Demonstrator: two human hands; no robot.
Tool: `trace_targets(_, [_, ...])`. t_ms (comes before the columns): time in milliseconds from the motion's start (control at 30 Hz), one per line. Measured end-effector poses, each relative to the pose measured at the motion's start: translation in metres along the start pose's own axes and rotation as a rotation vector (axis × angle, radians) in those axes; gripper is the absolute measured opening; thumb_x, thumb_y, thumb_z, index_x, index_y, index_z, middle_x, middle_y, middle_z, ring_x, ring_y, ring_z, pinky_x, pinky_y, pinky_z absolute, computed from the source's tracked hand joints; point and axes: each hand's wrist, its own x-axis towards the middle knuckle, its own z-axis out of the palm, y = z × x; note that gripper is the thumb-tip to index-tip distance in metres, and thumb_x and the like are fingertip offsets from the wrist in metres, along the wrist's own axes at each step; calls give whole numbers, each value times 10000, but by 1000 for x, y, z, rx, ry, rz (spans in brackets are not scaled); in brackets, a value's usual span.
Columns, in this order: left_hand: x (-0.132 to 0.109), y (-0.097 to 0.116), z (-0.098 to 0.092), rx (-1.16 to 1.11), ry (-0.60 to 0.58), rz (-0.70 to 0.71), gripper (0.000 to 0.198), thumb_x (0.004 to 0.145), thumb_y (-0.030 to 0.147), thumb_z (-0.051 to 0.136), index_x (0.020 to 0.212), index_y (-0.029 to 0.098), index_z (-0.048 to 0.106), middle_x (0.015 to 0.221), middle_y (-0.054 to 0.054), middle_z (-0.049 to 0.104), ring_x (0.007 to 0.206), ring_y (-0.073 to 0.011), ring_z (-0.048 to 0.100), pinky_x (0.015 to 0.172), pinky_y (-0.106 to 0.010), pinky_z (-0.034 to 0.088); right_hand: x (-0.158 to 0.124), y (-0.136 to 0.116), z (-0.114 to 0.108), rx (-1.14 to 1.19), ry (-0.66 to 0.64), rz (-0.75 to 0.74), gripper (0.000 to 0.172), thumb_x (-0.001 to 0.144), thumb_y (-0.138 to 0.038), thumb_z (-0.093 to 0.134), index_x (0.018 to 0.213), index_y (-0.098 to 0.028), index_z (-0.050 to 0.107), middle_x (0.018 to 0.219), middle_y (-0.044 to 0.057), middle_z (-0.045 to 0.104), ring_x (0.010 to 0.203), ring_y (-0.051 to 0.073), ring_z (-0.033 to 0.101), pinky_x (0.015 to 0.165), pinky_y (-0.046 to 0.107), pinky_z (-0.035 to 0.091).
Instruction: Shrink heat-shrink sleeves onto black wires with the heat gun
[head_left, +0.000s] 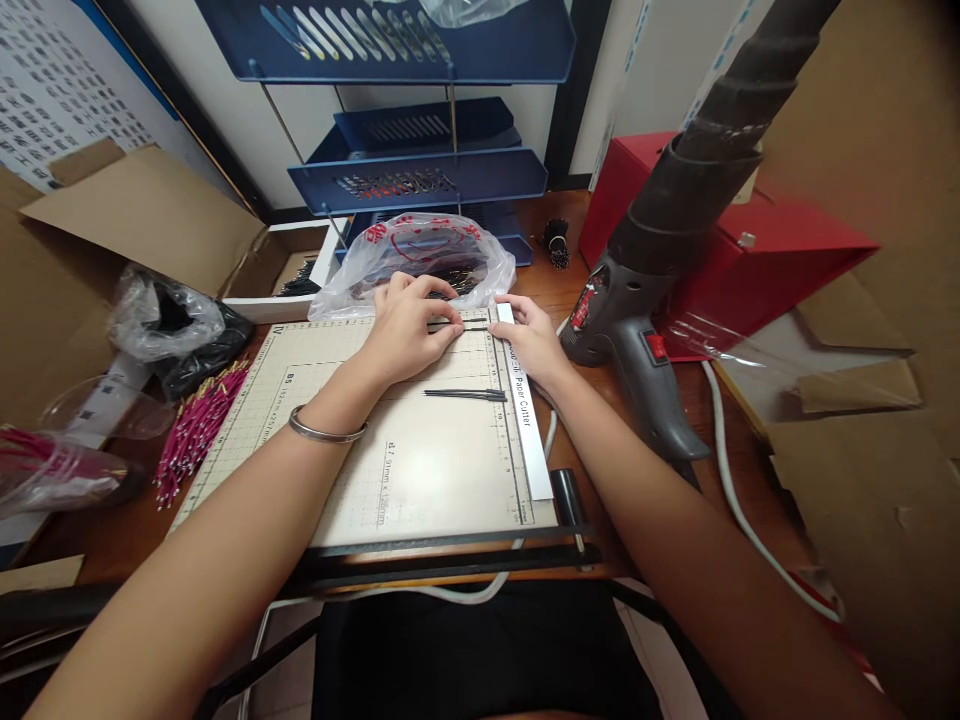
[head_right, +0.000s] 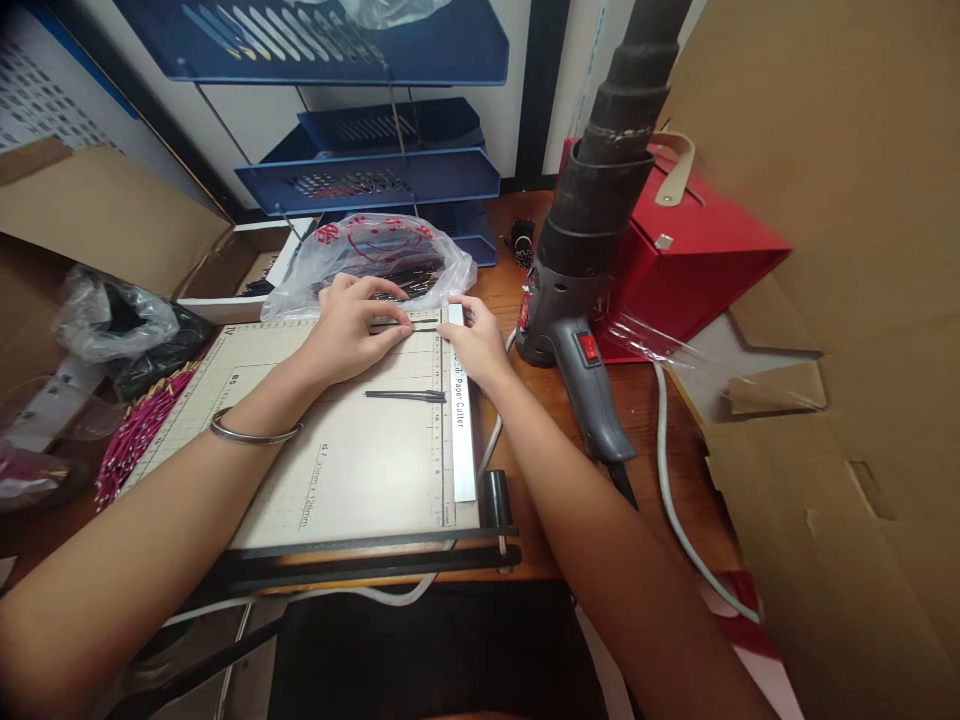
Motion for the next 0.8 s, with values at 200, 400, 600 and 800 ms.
trace_targets(200, [1, -2, 2, 1, 1, 5, 199, 1001, 338, 712, 942, 241, 875, 1381, -93, 736, 1269, -367, 495, 1089, -596, 351, 2, 3, -1, -4, -16, -39, 548, 615, -328, 782, 1132, -232, 628, 1241, 92, 773, 1265, 302, 711, 1201, 496, 531])
trace_targets(400, [1, -2, 4, 16, 6, 2, 186, 1006, 328, 716, 952, 250, 875, 1379, -86, 732, 1269, -366, 493, 1099, -597, 342, 1, 3, 0, -7, -4, -25, 543, 620, -333, 727, 1142, -217, 629, 1254, 99, 769, 1264, 301, 712, 1207, 497, 531])
trace_targets(600, [1, -2, 4, 11, 23, 15, 183, 998, 323, 718, 939, 245, 872, 1349, -90, 745, 1254, -362, 509, 1087, -595, 342, 0, -1, 3, -6, 9, -9, 548, 600, -334, 706, 1129, -208, 635, 1247, 102, 763, 1252, 303, 709, 1211, 498, 527])
trace_targets(800, [1, -1, 2, 16, 23, 13, 179, 990, 312, 716, 931, 247, 872, 1331, -86, 756, 1249, -357, 518, 1080, -584, 350, -1, -1, 3, -9, 15, -1, 528, 615, -308, 707, 1131, -220, 641, 1216, 82, 779, 1246, 297, 715, 1204, 489, 534])
